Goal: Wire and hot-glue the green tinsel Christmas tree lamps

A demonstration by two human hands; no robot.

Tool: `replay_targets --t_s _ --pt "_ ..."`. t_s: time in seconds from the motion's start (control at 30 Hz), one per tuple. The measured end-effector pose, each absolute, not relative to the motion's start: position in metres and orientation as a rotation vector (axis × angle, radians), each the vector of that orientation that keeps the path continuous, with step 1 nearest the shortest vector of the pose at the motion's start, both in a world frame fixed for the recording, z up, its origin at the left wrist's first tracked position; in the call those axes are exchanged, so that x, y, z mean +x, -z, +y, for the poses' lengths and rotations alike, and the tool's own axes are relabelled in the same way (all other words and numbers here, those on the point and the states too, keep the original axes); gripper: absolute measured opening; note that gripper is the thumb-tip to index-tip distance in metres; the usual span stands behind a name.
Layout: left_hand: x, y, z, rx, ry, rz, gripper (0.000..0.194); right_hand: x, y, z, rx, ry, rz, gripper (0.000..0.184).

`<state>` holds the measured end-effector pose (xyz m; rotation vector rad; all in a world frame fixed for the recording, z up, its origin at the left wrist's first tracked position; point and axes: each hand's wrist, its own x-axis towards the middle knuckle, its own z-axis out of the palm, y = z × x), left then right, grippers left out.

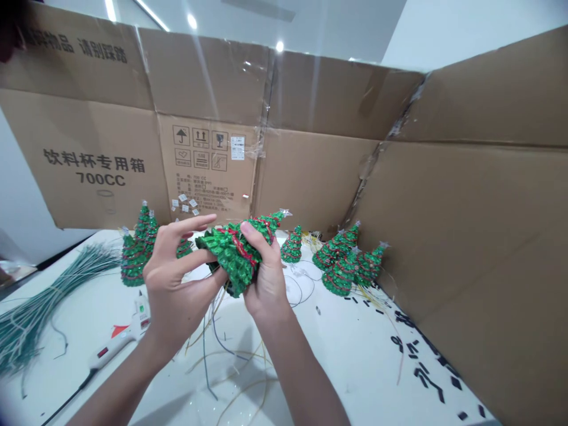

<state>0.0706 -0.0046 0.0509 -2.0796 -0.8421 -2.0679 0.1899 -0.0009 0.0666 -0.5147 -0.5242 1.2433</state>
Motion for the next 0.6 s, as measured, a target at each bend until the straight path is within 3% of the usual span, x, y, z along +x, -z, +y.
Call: replay_targets --t_s 0.6 --pt "0.09 -0.033 -0.009 -1.804 2.503 -0.759 0.016 0.179 -0.068 -0.026 -0.415 -0.995 -0.744 0.039"
